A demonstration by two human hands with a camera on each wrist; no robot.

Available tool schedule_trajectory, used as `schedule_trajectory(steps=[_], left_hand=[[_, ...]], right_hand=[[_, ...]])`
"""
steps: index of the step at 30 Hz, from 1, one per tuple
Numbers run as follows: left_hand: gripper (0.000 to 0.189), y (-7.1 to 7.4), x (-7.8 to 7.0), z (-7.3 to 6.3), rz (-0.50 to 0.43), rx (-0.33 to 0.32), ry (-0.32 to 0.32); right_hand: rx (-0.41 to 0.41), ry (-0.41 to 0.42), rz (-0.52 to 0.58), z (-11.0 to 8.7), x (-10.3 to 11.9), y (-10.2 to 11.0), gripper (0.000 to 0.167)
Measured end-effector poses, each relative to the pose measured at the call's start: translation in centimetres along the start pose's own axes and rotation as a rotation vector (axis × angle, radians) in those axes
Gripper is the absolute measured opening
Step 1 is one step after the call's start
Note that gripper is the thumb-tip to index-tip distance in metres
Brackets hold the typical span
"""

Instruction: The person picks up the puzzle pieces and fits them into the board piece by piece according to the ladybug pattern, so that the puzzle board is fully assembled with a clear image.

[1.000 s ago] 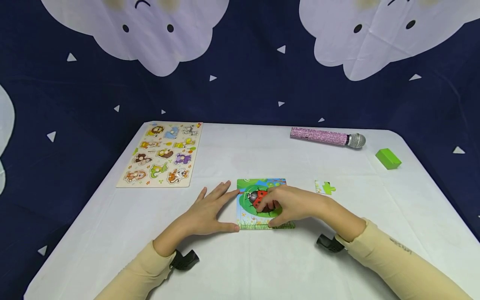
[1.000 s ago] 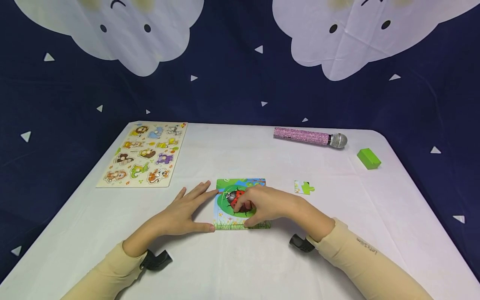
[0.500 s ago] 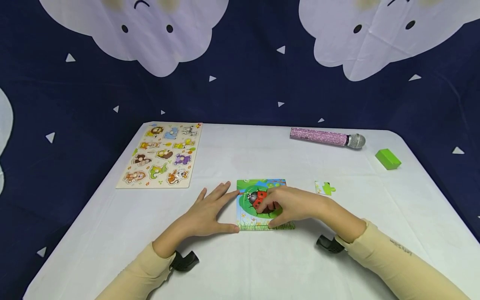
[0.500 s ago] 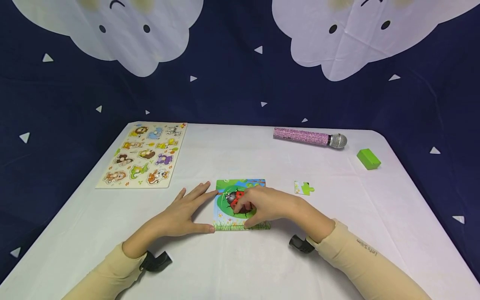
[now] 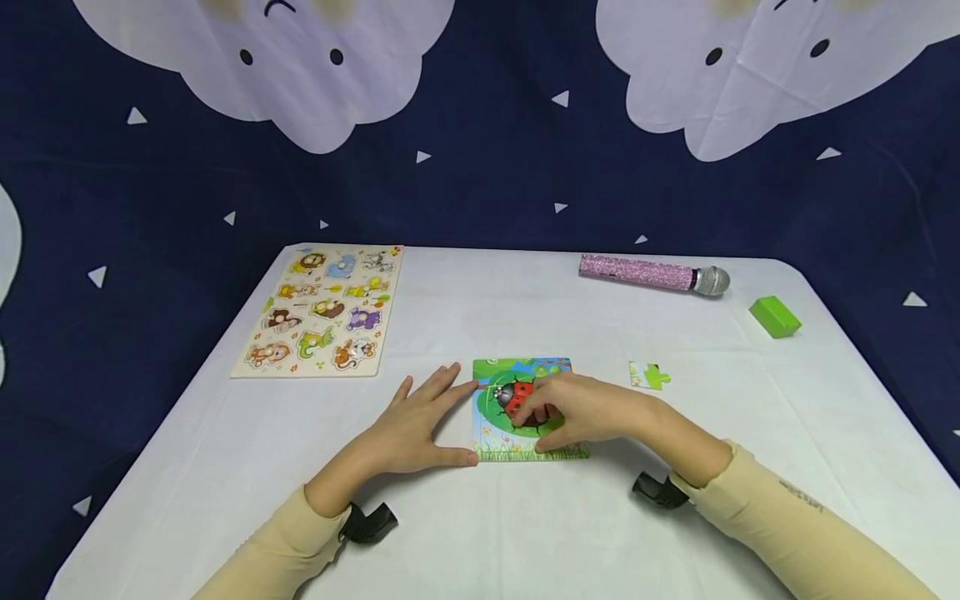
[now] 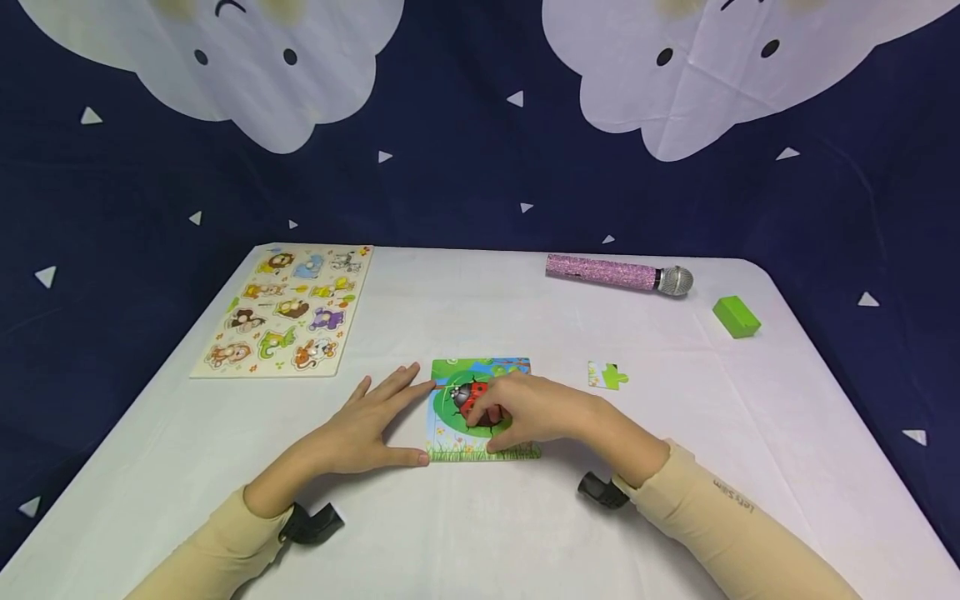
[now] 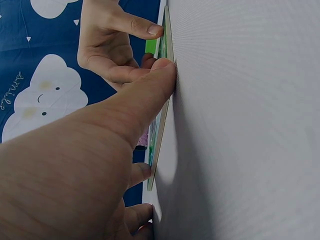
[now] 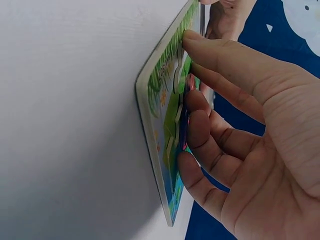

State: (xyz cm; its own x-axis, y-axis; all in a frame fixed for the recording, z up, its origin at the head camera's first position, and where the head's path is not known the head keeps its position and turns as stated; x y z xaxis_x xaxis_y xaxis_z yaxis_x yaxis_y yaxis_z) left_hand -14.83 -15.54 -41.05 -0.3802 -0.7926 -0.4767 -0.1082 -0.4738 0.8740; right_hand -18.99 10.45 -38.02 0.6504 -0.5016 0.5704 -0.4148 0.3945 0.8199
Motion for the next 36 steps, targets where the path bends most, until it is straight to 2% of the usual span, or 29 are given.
schedule_trajectory(steps=[6,12,17,24,36], left_hand=[[0.101,-0.1,0.0,0.0,-0.007,-0.002,-0.002],[0.101,-0.1,0.0,0.0,0.001,-0.009,-0.010],[0.101,0.0,-0.1,-0.1,0.001,-0.006,-0.008],[0.101,0.0,-0.1,0.0,0.003,-0.005,-0.007],[0.102,0.0,0.0,0.0,0.003,-0.002,-0.001]], right_hand=[[-0.005,0.029,0.008,-0.2,-0.2,-0.2,0.030],[-0.034,0.020,0.047,-0.6,-0.4,0.3,0.028],[-0.082,0.007,0.006,-1.1,-1.0,1.2,0.027],[-0.143,-0.052,-0.055,-2.4,-2.5,2.5,0.030],[-0.250,-0.147,-0.096,-5.2,-5.2,5.3,0.039]])
Point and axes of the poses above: each hand's wrist, its own z-axis towards the middle knuckle, its own y-axis out of the back of the hand, x = y × z, the point moved 3 cm from there along z, towards the middle knuckle, and after that the axes turned 14 degrees about -x, right-handed, at the moved point
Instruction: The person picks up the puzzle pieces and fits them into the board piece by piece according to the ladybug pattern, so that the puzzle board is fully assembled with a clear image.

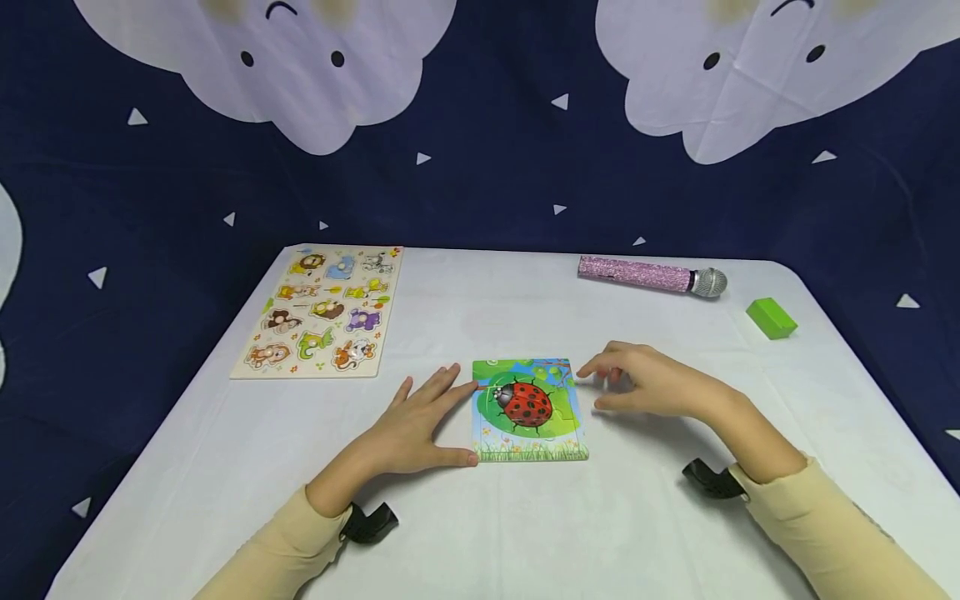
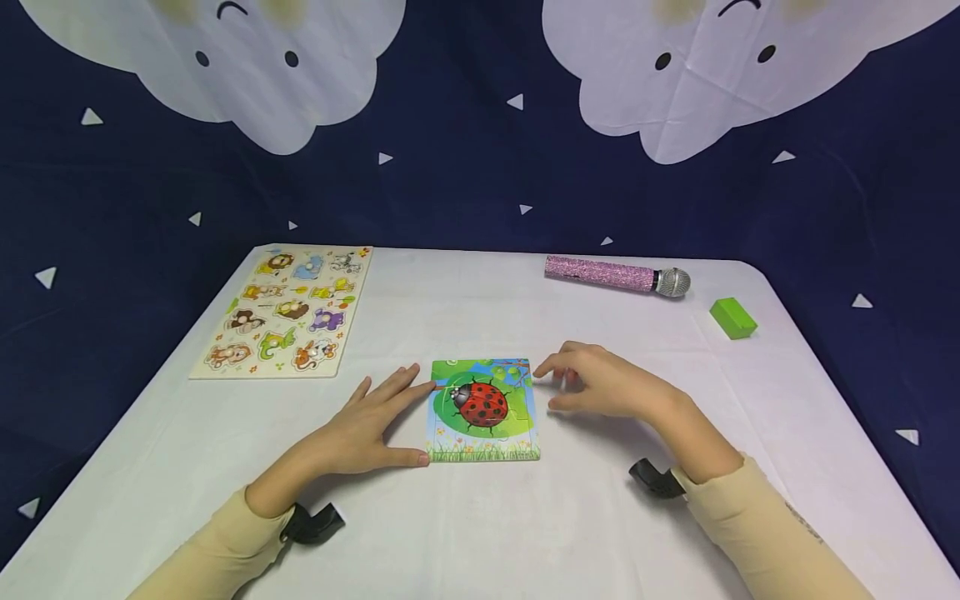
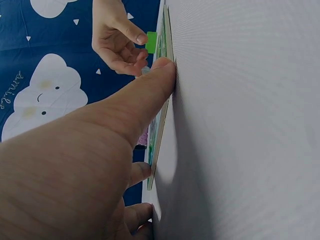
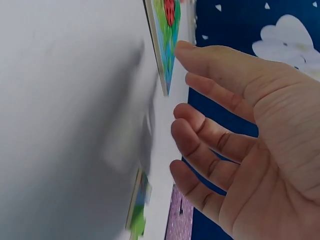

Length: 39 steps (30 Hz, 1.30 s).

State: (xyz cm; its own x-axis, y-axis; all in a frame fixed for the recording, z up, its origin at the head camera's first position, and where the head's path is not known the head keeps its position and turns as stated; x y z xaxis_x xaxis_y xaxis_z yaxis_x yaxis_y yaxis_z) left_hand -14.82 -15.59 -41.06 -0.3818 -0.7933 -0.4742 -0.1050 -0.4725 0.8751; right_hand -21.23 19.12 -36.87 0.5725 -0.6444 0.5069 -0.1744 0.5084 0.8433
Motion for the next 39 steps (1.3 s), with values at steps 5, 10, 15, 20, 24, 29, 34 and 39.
schedule_trajectory(steps=[5,10,15,20,24,29,34,39], left_hand=[[0.102,0.0,0.0,0.0,0.001,-0.002,0.000],[0.102,0.0,0.1,0.0,-0.006,-0.001,0.001],[0.101,0.0,0.0,0.0,-0.007,-0.002,0.000],[0.102,0.0,0.0,-0.1,-0.005,-0.004,-0.001],[0.102,0.1,0.0,-0.1,-0.008,-0.005,-0.002],[0.101,0.1,0.0,-0.1,-0.012,-0.005,-0.001],[0.101,0.1,0.0,-0.1,-0.010,-0.004,-0.002],[0.101,0.0,0.0,0.0,-0.008,-0.002,0.000]], right_hand=[[-0.016,-0.062,-0.001,-0.9,-1.1,1.0,0.046],[-0.041,-0.104,-0.034,-1.7,-2.2,1.7,0.052],[-0.046,-0.129,-0.064,-2.4,-3.1,2.1,0.056],[-0.045,-0.150,-0.078,-2.9,-3.6,2.3,0.059],[-0.052,-0.164,-0.089,-3.1,-4.0,2.4,0.059],[-0.062,-0.179,-0.106,-3.2,-4.7,2.5,0.058],[-0.081,-0.172,-0.122,-3.2,-5.3,2.6,0.052],[-0.099,-0.147,-0.112,-3.1,-5.6,2.7,0.044]])
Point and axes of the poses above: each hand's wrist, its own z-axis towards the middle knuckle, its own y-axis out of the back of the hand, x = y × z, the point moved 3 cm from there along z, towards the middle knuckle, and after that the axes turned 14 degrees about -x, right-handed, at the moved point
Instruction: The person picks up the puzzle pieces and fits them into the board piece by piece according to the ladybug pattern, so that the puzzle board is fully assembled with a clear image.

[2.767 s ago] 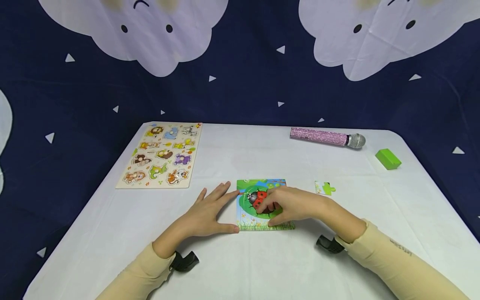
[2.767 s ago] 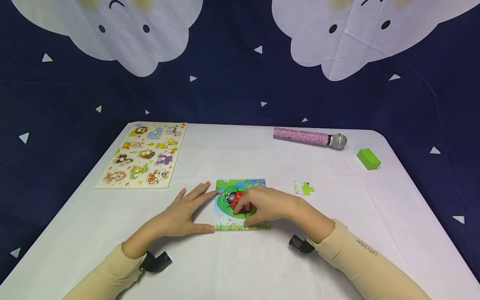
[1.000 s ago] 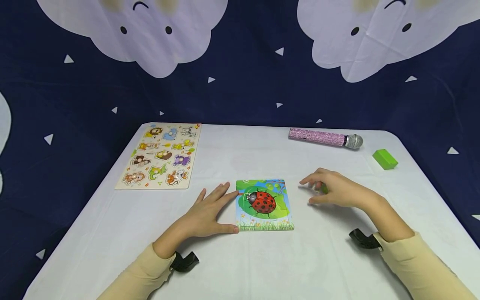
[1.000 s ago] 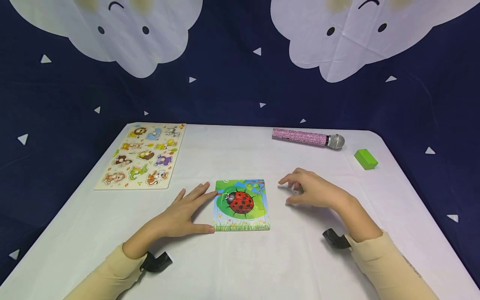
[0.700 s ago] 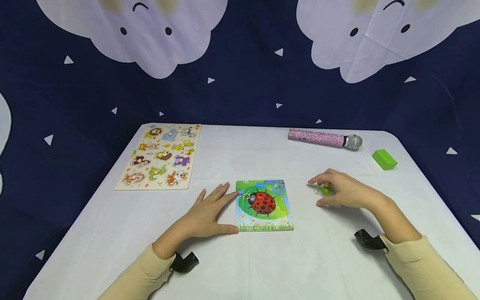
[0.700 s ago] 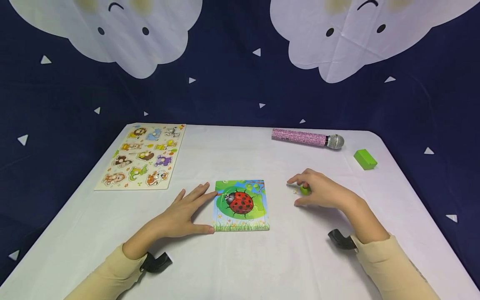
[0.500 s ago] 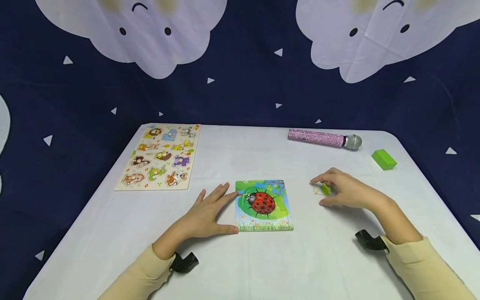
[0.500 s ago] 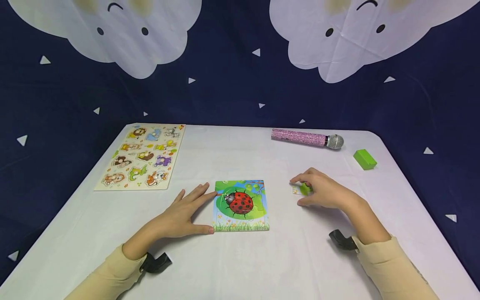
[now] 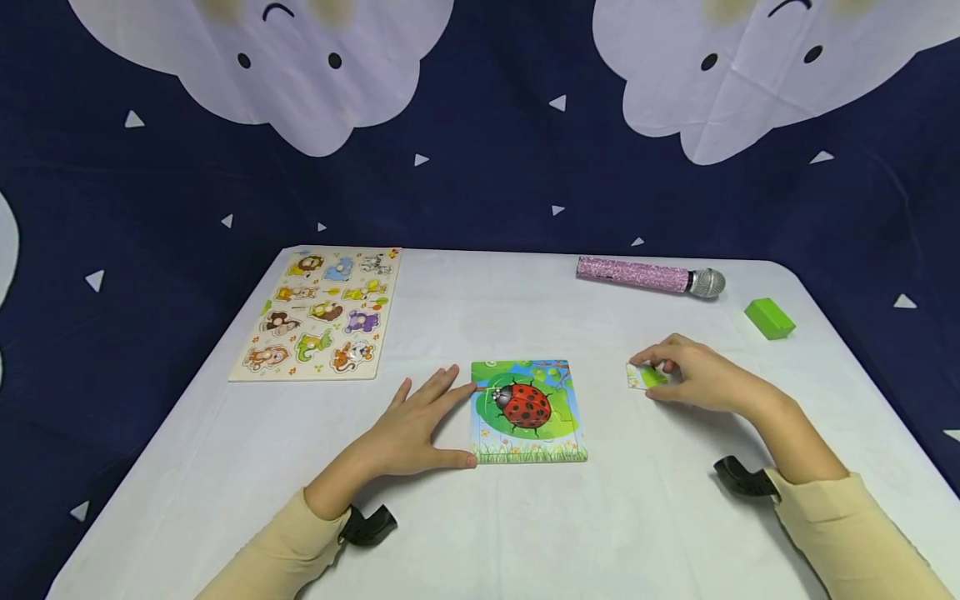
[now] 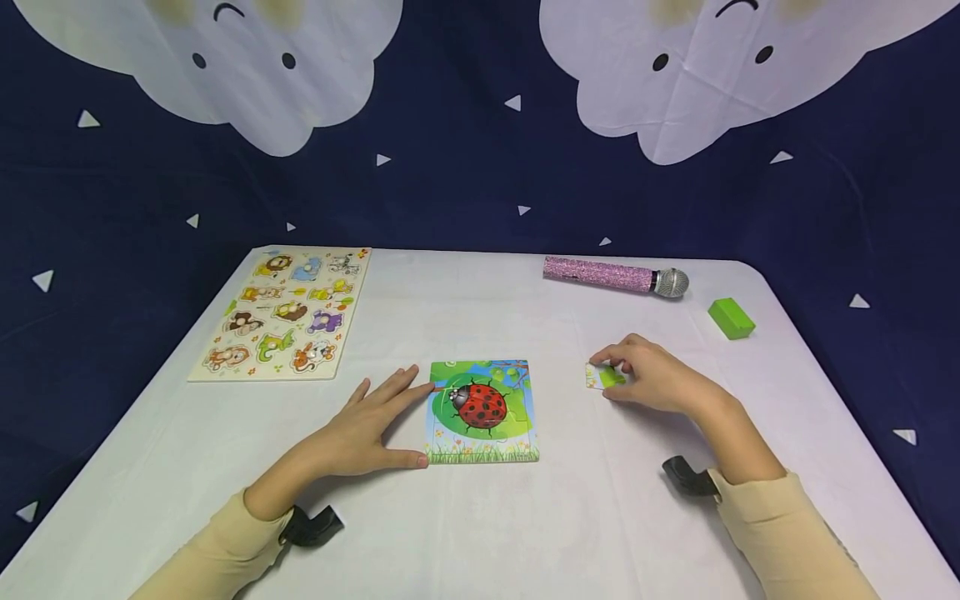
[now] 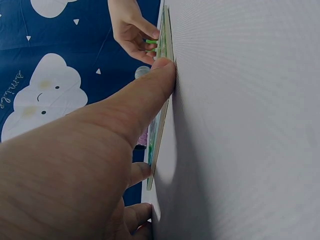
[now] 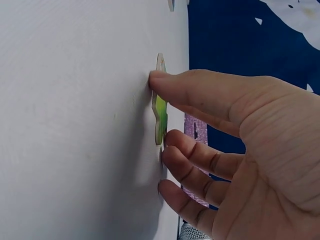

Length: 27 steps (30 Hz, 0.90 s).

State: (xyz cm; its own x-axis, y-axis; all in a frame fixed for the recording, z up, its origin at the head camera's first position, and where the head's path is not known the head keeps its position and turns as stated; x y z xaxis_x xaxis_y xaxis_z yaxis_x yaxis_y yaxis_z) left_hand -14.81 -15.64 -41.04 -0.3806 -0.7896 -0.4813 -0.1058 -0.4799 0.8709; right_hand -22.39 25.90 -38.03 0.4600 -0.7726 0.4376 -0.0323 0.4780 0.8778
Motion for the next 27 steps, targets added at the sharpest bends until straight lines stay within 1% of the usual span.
schedule_trajectory(steps=[4,12,21,27], left_hand=[[0.102,-0.02,0.02,-0.01,0.000,0.002,0.001],[0.101,0.01,0.03,-0.01,-0.004,0.004,0.001],[0.101,0.00,-0.02,-0.03,0.000,0.001,0.000],[0.101,0.02,-0.04,-0.07,-0.002,0.000,-0.001]], right_hand=[[-0.006,0.009,0.008,0.02,-0.13,0.02,0.040],[0.007,-0.008,0.037,0.04,-0.12,0.08,0.038],[0.035,-0.025,0.069,-0.11,-0.15,0.16,0.045],[0.009,-0.016,0.034,-0.30,-0.27,0.16,0.045]])
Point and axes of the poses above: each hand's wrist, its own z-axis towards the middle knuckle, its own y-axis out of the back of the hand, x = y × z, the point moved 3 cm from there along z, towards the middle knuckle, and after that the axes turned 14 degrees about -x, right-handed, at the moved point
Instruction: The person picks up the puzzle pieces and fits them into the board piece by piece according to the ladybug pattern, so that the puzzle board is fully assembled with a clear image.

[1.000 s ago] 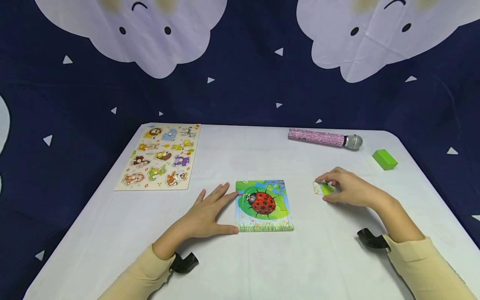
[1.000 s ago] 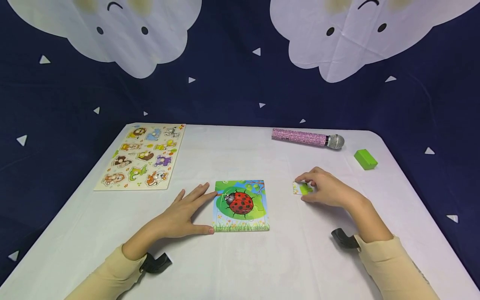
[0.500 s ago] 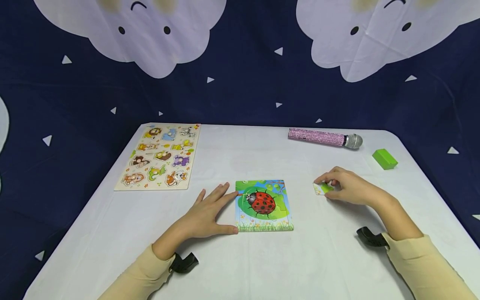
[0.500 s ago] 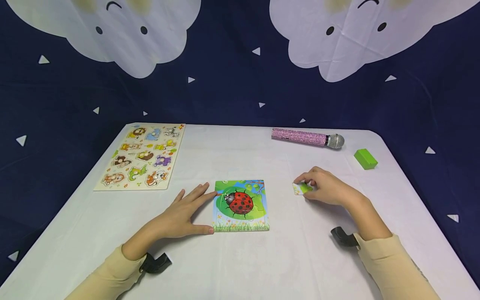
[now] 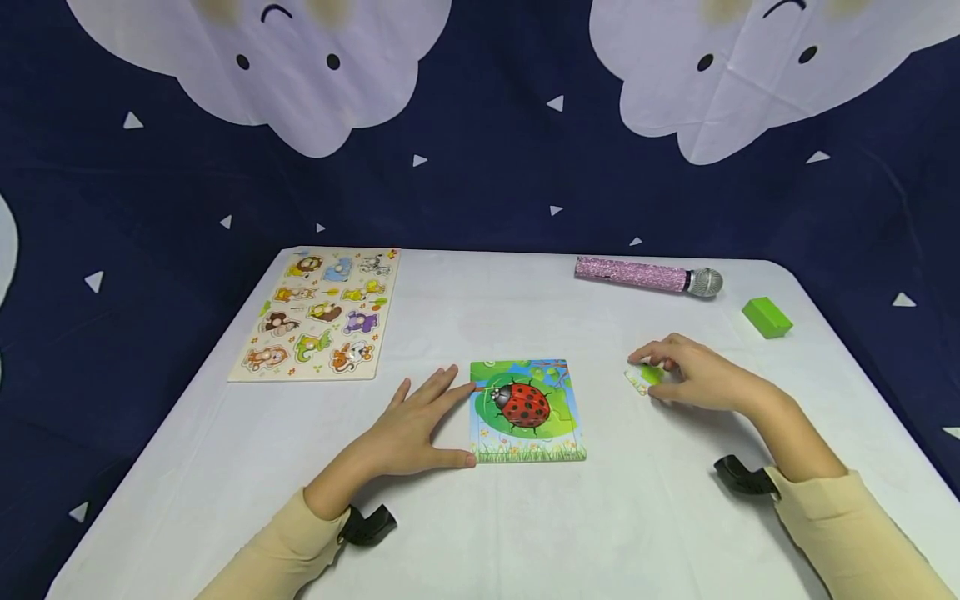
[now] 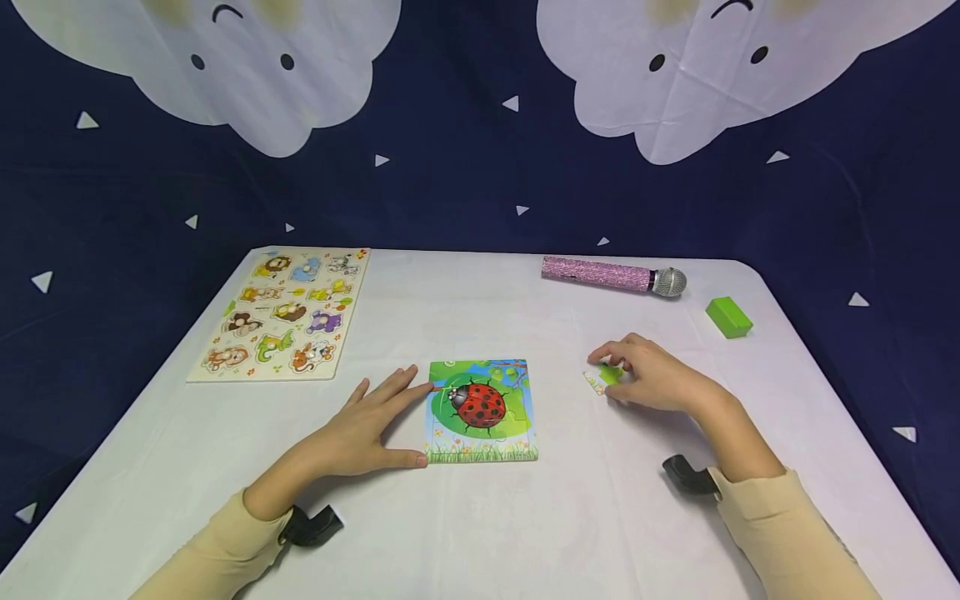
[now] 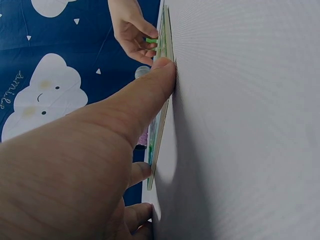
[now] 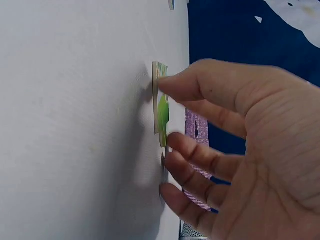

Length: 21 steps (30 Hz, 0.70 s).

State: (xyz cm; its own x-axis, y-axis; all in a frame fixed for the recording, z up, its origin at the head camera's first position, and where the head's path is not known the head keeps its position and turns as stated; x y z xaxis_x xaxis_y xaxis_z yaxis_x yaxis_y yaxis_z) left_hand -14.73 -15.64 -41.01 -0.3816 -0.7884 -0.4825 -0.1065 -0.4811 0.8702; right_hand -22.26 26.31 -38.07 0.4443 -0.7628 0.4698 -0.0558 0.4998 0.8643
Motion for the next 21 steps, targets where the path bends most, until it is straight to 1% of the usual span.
schedule_trajectory(steps=[3,8,13,16,21], left_hand=[[0.101,-0.01,0.05,-0.01,0.003,-0.001,-0.001],[0.101,-0.05,0.04,0.07,0.009,0.000,-0.001],[0.101,-0.05,0.01,0.12,0.012,-0.001,-0.002],[0.101,-0.05,-0.01,0.10,0.012,-0.006,-0.009],[0.101,-0.08,0.00,0.07,0.012,-0.011,-0.013]], right_hand=[[-0.016,-0.030,-0.040,-0.12,-0.08,0.06,0.051],[-0.011,-0.109,-0.092,-0.26,-0.08,-0.04,0.063],[-0.008,-0.172,-0.100,-0.29,0.07,-0.26,0.064],[-0.012,-0.183,-0.101,-0.27,0.14,-0.34,0.059],[-0.015,-0.159,-0.087,-0.19,0.02,-0.32,0.055]])
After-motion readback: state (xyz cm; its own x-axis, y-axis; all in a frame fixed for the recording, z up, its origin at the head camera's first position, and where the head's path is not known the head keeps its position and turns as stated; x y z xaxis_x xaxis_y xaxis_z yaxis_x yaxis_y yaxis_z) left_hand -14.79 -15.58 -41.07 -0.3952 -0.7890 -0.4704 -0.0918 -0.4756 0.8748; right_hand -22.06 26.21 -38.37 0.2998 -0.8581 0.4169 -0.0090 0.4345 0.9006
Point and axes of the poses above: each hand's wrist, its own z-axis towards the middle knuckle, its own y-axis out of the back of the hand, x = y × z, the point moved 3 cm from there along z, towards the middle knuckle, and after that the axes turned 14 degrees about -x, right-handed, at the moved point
